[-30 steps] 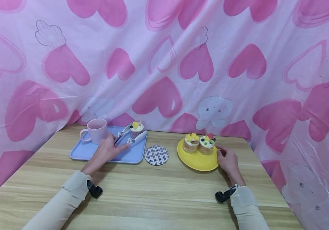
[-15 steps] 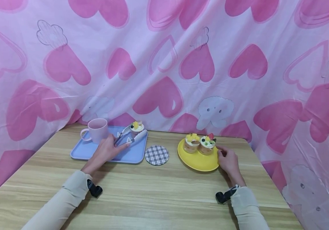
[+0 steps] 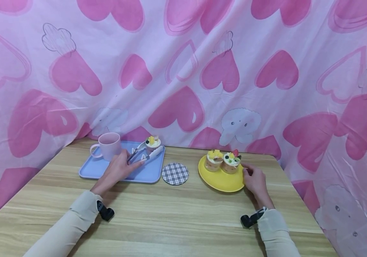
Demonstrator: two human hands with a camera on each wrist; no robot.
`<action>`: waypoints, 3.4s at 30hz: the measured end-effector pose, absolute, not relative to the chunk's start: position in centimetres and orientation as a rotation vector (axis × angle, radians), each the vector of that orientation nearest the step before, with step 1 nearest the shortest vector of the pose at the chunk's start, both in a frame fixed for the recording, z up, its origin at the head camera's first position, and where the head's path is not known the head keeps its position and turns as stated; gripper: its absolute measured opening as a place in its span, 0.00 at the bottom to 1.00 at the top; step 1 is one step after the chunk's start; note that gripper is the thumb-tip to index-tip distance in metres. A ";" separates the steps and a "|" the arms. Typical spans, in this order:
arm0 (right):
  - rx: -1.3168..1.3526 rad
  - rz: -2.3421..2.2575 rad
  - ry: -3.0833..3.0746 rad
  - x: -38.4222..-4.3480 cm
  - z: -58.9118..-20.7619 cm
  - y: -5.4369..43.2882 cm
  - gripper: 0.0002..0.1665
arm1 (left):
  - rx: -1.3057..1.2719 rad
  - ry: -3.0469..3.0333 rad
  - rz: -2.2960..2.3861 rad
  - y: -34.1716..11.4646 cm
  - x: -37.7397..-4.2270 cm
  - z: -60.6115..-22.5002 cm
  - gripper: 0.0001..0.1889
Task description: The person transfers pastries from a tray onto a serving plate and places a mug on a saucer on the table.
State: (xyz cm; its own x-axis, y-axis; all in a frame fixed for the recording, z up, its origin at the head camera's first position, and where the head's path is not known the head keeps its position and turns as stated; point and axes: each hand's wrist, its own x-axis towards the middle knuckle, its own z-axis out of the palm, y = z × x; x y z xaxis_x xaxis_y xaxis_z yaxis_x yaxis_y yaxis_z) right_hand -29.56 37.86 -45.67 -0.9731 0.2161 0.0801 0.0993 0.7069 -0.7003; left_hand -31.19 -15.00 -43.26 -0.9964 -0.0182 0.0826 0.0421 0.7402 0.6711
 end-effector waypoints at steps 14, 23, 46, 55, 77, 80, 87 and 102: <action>-0.266 1.117 -2.753 -29.5 -45.7 37.8 0.26 | -0.079 -2.853 -1.059 -15.0 -30.9 -43.0 0.34; -0.279 1.144 -2.765 -29.4 -45.6 37.8 0.27 | -0.118 -2.857 -1.083 -14.6 -30.2 -42.4 0.35; -0.260 1.120 -2.768 -29.6 -45.9 38.1 0.27 | -0.313 -2.832 -1.155 -11.6 -27.7 -40.9 0.32; -0.261 1.132 -2.762 -29.6 -45.9 38.0 0.27 | -0.412 -2.805 -1.119 -10.1 -26.5 -40.4 0.28; -0.242 1.114 -2.767 -29.4 -45.8 38.0 0.26 | -0.508 -2.813 -1.135 -7.8 -24.8 -40.7 0.26; -0.245 1.099 -2.760 -29.4 -45.8 38.0 0.26 | -0.527 -2.811 -1.120 -7.5 -24.8 -40.8 0.27; -0.275 1.106 -2.766 -29.6 -45.9 38.0 0.27 | -0.583 -2.795 -1.059 -6.7 -24.7 -41.0 0.30; -0.259 1.100 -2.758 -29.5 -46.0 38.0 0.26 | -0.606 -2.843 -1.084 -5.6 -24.7 -41.1 0.33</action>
